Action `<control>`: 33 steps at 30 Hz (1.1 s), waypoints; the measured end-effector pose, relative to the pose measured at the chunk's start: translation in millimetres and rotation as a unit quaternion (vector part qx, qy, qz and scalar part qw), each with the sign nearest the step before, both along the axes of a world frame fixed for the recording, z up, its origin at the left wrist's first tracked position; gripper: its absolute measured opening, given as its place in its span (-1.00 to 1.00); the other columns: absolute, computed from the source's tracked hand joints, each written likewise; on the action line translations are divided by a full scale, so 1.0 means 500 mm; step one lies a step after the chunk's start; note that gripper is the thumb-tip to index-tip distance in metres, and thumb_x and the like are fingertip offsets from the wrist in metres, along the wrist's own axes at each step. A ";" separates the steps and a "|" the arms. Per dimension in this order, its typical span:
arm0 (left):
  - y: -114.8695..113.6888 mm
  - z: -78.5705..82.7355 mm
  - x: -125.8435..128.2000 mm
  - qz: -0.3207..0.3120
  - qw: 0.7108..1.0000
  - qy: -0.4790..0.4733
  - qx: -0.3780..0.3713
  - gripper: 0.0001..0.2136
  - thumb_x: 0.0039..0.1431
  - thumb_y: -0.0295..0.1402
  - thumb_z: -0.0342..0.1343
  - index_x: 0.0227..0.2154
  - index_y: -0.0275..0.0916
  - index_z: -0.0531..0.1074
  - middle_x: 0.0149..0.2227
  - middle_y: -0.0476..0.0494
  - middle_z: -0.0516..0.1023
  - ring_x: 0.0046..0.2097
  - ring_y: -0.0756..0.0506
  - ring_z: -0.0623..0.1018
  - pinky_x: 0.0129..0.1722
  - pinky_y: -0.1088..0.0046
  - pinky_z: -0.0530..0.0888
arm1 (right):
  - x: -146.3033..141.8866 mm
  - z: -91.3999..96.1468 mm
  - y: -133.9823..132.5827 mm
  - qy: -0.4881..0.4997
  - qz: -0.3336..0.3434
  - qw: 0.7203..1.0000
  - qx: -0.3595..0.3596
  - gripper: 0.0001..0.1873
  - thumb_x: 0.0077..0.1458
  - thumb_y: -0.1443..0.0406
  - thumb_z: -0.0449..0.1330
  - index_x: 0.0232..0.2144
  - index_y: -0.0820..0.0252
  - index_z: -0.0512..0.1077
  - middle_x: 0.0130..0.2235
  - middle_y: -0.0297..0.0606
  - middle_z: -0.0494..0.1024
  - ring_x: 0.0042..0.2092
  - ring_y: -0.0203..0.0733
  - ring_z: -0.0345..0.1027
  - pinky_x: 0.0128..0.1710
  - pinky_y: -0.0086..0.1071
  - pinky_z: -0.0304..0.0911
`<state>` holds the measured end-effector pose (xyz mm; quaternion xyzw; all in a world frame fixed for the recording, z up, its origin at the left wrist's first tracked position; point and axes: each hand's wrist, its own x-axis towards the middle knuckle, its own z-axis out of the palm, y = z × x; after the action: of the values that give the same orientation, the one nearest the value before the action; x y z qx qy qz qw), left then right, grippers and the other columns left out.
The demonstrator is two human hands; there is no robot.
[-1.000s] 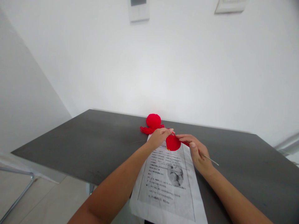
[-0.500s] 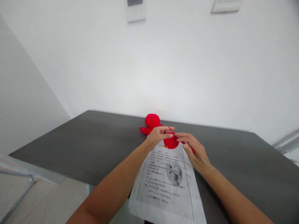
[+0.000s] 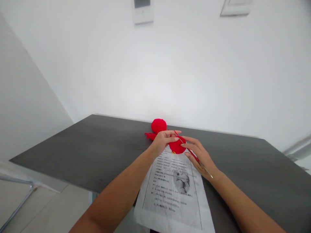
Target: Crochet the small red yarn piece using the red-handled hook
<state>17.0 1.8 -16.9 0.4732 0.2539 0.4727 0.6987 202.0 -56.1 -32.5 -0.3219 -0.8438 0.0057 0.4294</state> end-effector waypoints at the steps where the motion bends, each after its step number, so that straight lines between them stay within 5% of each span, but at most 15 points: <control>1: -0.001 0.001 0.000 -0.004 1.000 -0.008 -0.014 -0.62 -0.25 -0.38 0.38 -0.26 -0.33 0.57 -0.45 -0.09 0.55 -0.35 -0.02 0.50 -0.22 0.41 0.37 | -0.001 -0.001 0.002 -0.005 0.000 1.000 0.004 -0.71 0.27 0.26 0.01 0.03 0.06 0.32 0.10 -0.02 0.35 0.06 -0.04 0.36 -0.03 -0.13 0.38; 8: -0.008 -0.004 0.013 -0.004 0.996 -0.053 -0.072 -0.63 -0.25 -0.41 0.38 -0.27 -0.35 0.56 -0.36 -0.17 0.59 -0.32 -0.04 0.53 -0.18 0.38 0.38 | -0.012 -0.010 0.004 -0.065 -0.067 0.994 0.056 -0.66 0.26 0.29 0.02 0.08 0.05 0.28 0.14 0.00 0.29 0.09 0.00 0.30 -0.05 -0.06 0.40; 17: -0.002 -0.019 0.022 0.038 0.997 -0.050 -0.048 -0.60 -0.26 -0.38 0.38 -0.25 -0.35 0.53 -0.46 -0.05 0.50 -0.35 0.00 0.49 -0.15 0.37 0.36 | -0.035 -0.017 -0.004 -0.062 -0.126 0.989 0.054 -0.69 0.27 0.26 -0.02 0.03 0.10 0.30 0.11 0.03 0.31 0.13 0.09 0.24 0.00 0.05 0.34; 33: 0.001 -0.020 0.013 0.054 0.996 0.056 0.043 -0.48 -0.18 -0.34 0.34 -0.05 -0.33 0.49 -0.54 0.10 0.33 -0.45 0.09 0.35 -0.30 0.48 0.28 | -0.029 0.011 -0.013 -0.042 -0.102 0.993 0.042 -0.76 0.24 0.35 0.03 -0.06 0.10 0.37 0.03 -0.02 0.39 0.05 0.01 0.30 -0.02 -0.04 0.35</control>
<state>23.5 2.0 -26.7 0.5137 0.2973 0.4934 0.6359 187.4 -62.8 -27.1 -0.3879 -0.8232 -0.0866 0.4053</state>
